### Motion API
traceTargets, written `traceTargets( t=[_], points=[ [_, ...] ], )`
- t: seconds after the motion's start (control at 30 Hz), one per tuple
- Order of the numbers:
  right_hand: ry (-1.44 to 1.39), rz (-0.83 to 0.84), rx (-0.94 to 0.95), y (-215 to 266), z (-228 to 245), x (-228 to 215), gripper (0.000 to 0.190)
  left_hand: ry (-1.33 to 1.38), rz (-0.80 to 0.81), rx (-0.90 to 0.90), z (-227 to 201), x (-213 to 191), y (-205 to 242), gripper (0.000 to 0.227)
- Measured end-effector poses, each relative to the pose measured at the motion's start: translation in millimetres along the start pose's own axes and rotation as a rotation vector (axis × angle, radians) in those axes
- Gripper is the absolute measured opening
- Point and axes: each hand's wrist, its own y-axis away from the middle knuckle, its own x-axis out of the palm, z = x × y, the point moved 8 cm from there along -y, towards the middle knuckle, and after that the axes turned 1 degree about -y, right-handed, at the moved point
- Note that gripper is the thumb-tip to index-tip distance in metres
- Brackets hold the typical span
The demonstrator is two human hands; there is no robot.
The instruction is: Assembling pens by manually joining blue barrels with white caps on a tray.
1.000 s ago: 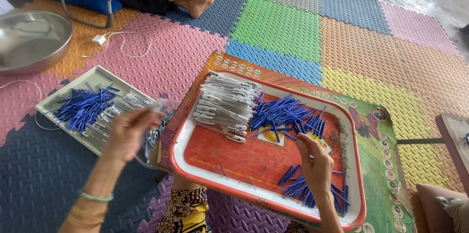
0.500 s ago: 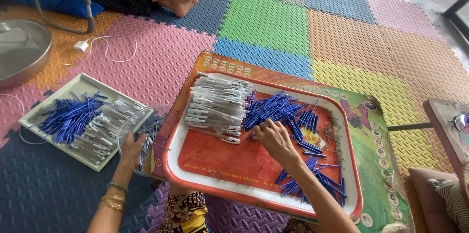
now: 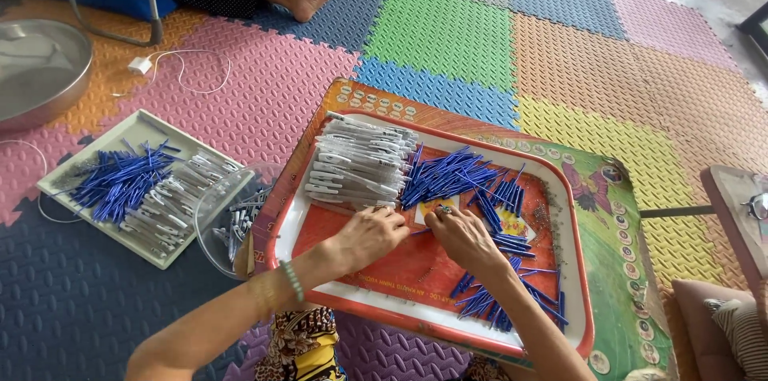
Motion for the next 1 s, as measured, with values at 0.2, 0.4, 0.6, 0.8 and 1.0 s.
traceTargets(
  t=[0.2, 0.4, 0.6, 0.8, 1.0],
  points=[
    [0.014, 0.087, 0.060, 25.0, -12.6, 26.8, 0.043, -0.177, -0.112, 0.040, 3.2, 27.5, -16.0, 0.013],
    [-0.028, 0.138, 0.076, 33.4, -1.1, 7.3, 0.055, 0.138, -0.001, -0.060, -3.4, -24.3, 2.2, 0.013],
    [-0.028, 0.170, 0.116, 35.8, -0.7, -12.1, 0.043, 0.700, -0.105, -0.189, 5.0, -48.3, 10.9, 0.014],
    [-1.203, -0.613, 0.433, 57.0, -3.1, -109.0, 0.011, 0.886, -0.125, -0.272, 5.2, -56.2, 14.3, 0.012],
    [-1.466, -0.746, 0.544, 67.0, 17.9, -110.3, 0.013, 0.780, -0.315, -0.084, -11.3, -78.5, 10.0, 0.015]
  ],
)
